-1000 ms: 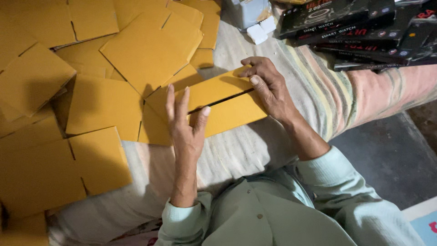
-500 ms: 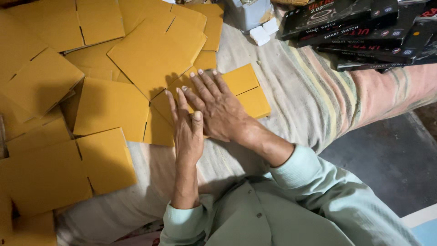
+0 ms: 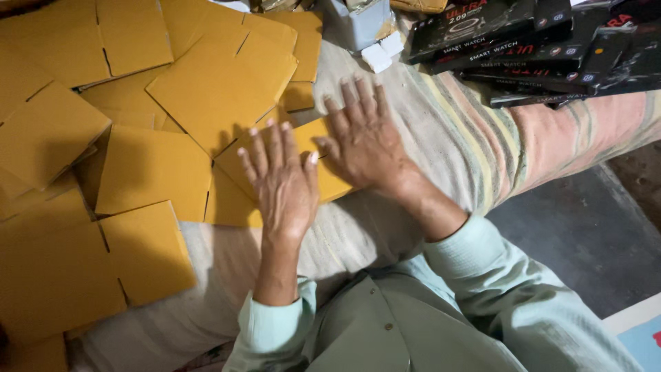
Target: The person folds flat yellow cardboard boxes into shape, pressing the side flaps and base creases with both hands, then sets each finished box aside and picks up the next flat blank. The person repeats this folding cycle on the work surface.
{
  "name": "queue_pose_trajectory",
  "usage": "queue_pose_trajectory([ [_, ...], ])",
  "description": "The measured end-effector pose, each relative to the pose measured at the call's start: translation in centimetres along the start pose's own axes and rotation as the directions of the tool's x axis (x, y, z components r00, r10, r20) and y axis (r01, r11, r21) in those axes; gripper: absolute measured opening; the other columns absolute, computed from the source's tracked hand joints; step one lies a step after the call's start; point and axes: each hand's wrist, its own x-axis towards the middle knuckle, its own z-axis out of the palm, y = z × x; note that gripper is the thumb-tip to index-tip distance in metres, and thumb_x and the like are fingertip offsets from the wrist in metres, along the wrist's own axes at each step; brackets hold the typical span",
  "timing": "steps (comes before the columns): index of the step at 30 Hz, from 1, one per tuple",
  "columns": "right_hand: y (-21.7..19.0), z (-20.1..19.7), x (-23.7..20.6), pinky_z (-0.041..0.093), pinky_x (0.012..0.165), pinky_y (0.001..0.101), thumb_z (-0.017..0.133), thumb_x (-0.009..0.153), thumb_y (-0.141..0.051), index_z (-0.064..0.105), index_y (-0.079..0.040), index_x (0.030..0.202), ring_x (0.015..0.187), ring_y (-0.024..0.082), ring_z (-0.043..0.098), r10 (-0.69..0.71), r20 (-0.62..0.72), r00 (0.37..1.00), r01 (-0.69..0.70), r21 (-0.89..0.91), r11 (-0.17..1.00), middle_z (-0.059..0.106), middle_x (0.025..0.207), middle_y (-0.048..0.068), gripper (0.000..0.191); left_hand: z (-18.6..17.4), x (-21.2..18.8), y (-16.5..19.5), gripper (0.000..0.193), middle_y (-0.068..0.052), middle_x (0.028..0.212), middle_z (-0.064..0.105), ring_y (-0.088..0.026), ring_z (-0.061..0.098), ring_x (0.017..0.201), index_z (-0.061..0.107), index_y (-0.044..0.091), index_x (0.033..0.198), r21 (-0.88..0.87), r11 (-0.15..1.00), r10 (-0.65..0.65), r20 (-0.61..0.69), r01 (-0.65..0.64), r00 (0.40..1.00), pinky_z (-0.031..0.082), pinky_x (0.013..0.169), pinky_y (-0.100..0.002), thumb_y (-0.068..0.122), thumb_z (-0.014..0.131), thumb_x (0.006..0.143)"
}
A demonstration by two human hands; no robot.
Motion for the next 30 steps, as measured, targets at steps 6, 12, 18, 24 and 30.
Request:
queue_pose_trajectory([
  [6,-0.3,-0.3,-0.2,0.013,0.121,0.0623,0.041,0.103,-0.044,0.047,-0.007,0.152,0.148,0.049,0.028,-0.064,0.040,0.997,0.059,0.115,0.992,0.041,0.154,0.029,0.061,1.3,2.4,0.0,0.037,-0.018,0.127,0.062,-0.039,0.051,0.128,0.060,0.005,0.132,-0.109,0.991,-0.076,0.035,0.080,0.996,0.026,0.114,-0.066,0.024,0.051,0.102],
  [12,1.1,-0.1,-1.0,0.026,0.116,0.0588,0.049,0.103,-0.032,0.047,-0.005,0.151,0.141,0.054,0.034,0.066,0.025,0.998,-0.070,0.224,0.972,0.043,0.152,0.031,0.055,1.2,2.2,-2.4,0.030,-0.023,0.116,0.063,-0.043,0.054,0.118,0.063,0.003,0.112,-0.001,0.983,-0.186,0.007,0.186,0.983,0.029,0.114,-0.064,0.030,0.050,0.109],
  [18,1.3,0.6,-1.0,0.031,0.118,0.0524,0.050,0.104,-0.024,0.045,0.003,0.150,0.139,0.052,0.039,0.098,-0.001,0.995,-0.094,0.264,0.960,0.043,0.152,0.032,0.053,2.5,3.2,1.2,0.037,-0.022,0.116,0.064,-0.042,0.056,0.119,0.059,0.000,0.123,-0.027,0.999,0.025,-0.071,-0.027,0.997,0.013,0.117,-0.069,0.031,0.050,0.105],
  [24,1.3,0.2,-1.1,0.040,0.111,0.0517,0.053,0.103,-0.022,0.047,0.006,0.142,0.129,0.051,0.048,0.106,-0.021,0.994,-0.095,0.306,0.947,0.048,0.143,0.031,0.048,2.9,3.9,3.0,0.039,-0.020,0.119,0.064,-0.037,0.057,0.118,0.058,0.003,0.128,-0.108,0.990,0.095,0.083,-0.086,0.992,0.020,0.118,-0.061,0.031,0.045,0.104],
  [30,1.0,-0.2,-1.3,0.048,0.099,0.0515,0.053,0.100,-0.015,0.049,0.004,0.142,0.114,0.047,0.058,0.097,-0.009,0.995,-0.089,0.337,0.937,0.051,0.140,0.025,0.046,1.0,3.2,-1.1,0.039,-0.020,0.115,0.064,-0.036,0.058,0.112,0.062,0.003,0.114,-0.024,0.995,-0.089,0.167,0.094,0.982,0.034,0.108,-0.057,0.033,0.039,0.110],
])
